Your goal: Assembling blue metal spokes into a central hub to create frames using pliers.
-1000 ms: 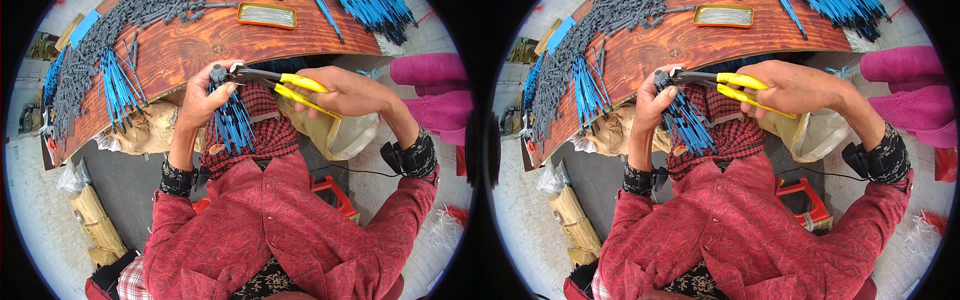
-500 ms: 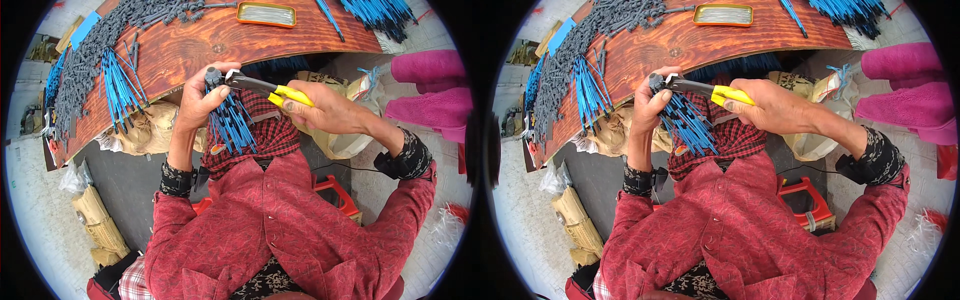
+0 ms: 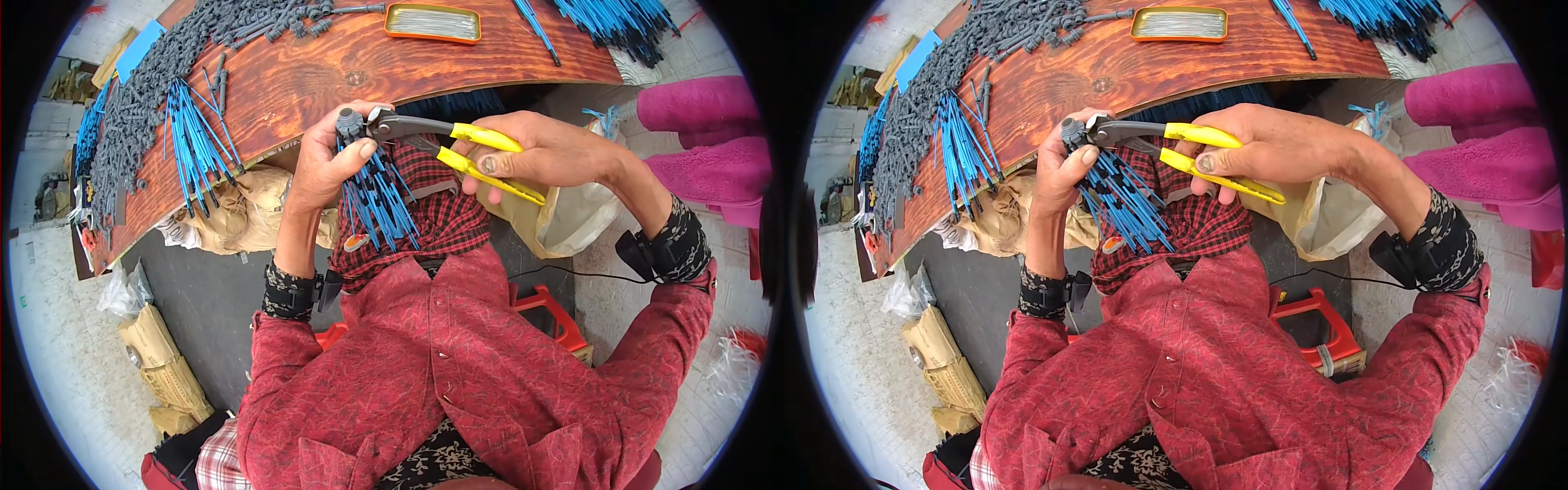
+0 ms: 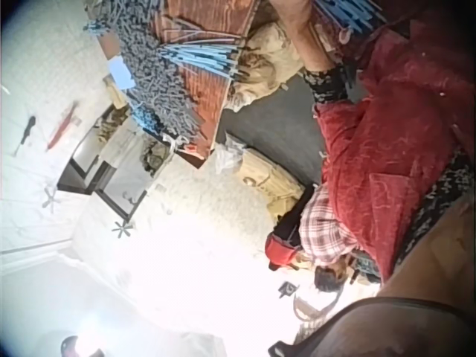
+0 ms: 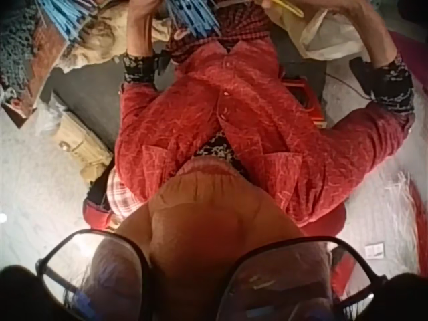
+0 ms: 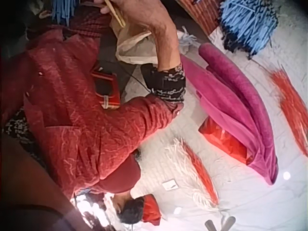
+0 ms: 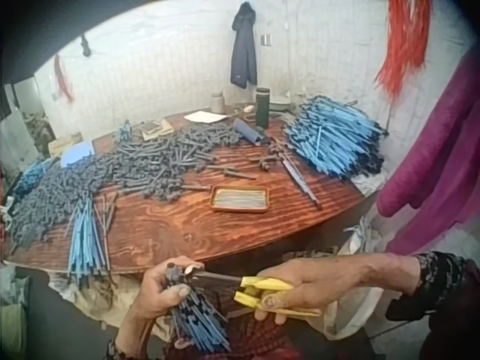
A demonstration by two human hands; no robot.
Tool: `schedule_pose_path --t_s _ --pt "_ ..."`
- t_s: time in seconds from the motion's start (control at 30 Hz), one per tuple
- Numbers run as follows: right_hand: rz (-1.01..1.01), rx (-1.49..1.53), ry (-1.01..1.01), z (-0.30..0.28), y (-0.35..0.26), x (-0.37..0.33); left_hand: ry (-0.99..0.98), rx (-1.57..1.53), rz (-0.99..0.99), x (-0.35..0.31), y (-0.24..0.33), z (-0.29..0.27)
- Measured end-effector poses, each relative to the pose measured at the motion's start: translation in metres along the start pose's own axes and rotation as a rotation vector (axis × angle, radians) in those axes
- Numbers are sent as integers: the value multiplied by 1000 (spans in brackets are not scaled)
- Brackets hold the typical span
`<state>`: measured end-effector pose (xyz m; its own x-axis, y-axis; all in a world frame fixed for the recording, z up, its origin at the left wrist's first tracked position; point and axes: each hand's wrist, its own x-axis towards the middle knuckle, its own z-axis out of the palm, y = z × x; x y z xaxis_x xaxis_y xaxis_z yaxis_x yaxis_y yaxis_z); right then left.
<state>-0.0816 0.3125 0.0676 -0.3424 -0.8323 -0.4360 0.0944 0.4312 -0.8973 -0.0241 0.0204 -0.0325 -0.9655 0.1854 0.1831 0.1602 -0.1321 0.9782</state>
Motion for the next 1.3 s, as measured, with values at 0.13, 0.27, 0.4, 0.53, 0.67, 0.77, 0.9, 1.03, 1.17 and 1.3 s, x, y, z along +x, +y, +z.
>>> schedule_pose_path --t_s 0.13,0.27,0.4,0.53,0.67,0.77,0.9,1.03,1.17,1.3 --pt "72 21 -34 -4 -9 -1 1 -15 -3 -2 0 0" --pt "120 91 -58 -4 -16 -2 13 -13 11 -3 2 1" --pt "101 45 -59 -8 -10 1 16 -26 7 -3 1 -1" --pt "111 -25 -50 -10 -17 1 13 -16 -6 -3 1 -2" --pt "123 -94 -48 -9 -23 -1 3 0 29 -3 2 0" --pt "135 -99 -31 -5 -23 -2 4 7 36 -5 1 0" --pt "145 -104 23 7 -21 -5 19 27 41 -5 1 1" --pt "58 -92 64 17 -7 -5 15 -3 33 -5 2 1" --pt "55 -76 129 27 5 0 30 11 -5 -6 -2 -3" --pt "-59 -115 234 23 14 5 4 -110 -34 -6 -7 -8"
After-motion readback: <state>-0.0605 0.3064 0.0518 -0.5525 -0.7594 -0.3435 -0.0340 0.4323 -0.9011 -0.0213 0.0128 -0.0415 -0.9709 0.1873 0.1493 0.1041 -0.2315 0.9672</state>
